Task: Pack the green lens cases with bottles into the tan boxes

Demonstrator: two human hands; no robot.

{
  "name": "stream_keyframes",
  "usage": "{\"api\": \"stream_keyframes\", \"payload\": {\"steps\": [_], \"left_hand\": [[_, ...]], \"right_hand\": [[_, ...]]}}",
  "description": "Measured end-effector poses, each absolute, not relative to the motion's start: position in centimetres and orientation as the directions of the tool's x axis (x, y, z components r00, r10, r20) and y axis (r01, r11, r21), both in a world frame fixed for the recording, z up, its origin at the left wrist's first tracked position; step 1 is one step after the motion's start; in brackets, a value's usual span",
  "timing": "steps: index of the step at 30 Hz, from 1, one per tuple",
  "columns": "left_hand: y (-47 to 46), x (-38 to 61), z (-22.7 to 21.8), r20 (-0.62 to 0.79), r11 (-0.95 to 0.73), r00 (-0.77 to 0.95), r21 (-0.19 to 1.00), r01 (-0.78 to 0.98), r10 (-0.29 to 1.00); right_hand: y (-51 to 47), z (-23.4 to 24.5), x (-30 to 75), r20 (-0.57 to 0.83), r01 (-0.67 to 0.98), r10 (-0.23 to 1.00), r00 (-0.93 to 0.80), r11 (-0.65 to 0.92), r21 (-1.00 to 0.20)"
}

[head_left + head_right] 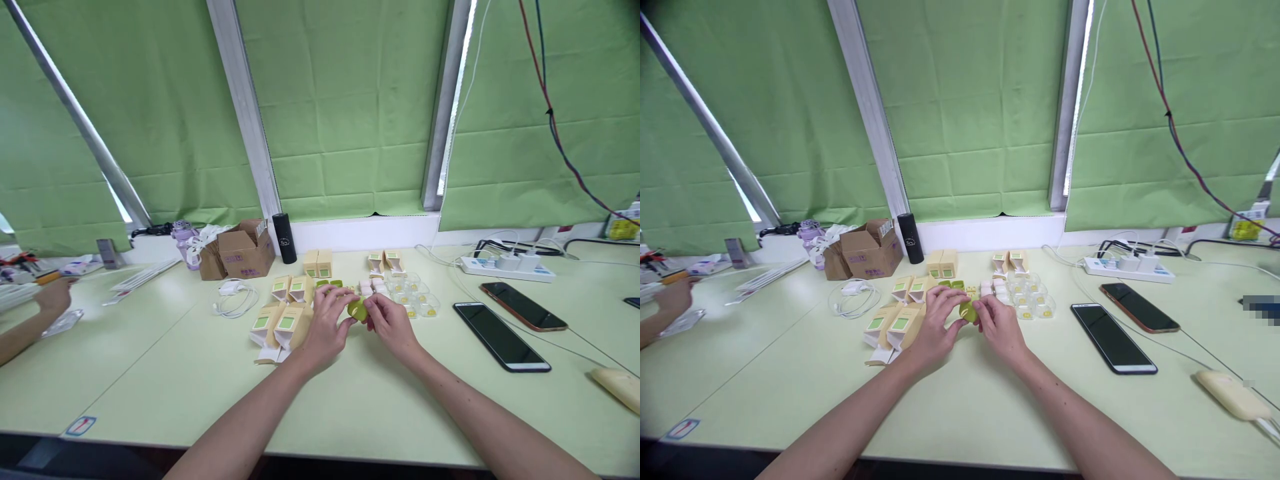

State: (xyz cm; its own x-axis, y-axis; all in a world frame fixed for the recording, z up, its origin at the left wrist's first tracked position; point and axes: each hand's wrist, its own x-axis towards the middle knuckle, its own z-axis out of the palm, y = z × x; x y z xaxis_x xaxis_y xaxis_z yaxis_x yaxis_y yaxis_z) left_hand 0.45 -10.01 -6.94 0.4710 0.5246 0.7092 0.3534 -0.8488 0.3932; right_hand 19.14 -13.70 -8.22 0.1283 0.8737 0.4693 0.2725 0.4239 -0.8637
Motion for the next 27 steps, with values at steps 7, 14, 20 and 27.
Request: {"api": "stream_keyframes", "payload": {"steps": [7,14,20,27], "left_hand": [[-9.8,0.6,-6.6,0.669,-0.741,0.317,0.600,0.302,0.672],[-8.3,0.4,-7.1,0.496,-0.531,0.216,0.832,0.159,0.841],[-7.1,0.4,-7.4,0.446,-0.405,0.271,0.893,-0.194,0.853],[-6.7,0.4,-7.7,0.415,-0.322,0.297,0.892,-0.316,0.860]], "right_hand": [[-13.5,-7.6,20.8,0.516,0.344,0.805,0.293,0.415,-0.842],[-12.5,-7.8,22.9,0.639,0.668,0.672,0.375,0.282,-0.689],[-12.0,-8.0,24.3,0.707,0.928,0.685,0.176,0.124,-0.351],[-11.4,-9.6,23.6,0.602,0.989,0.797,-0.055,0.127,-0.078]]}}
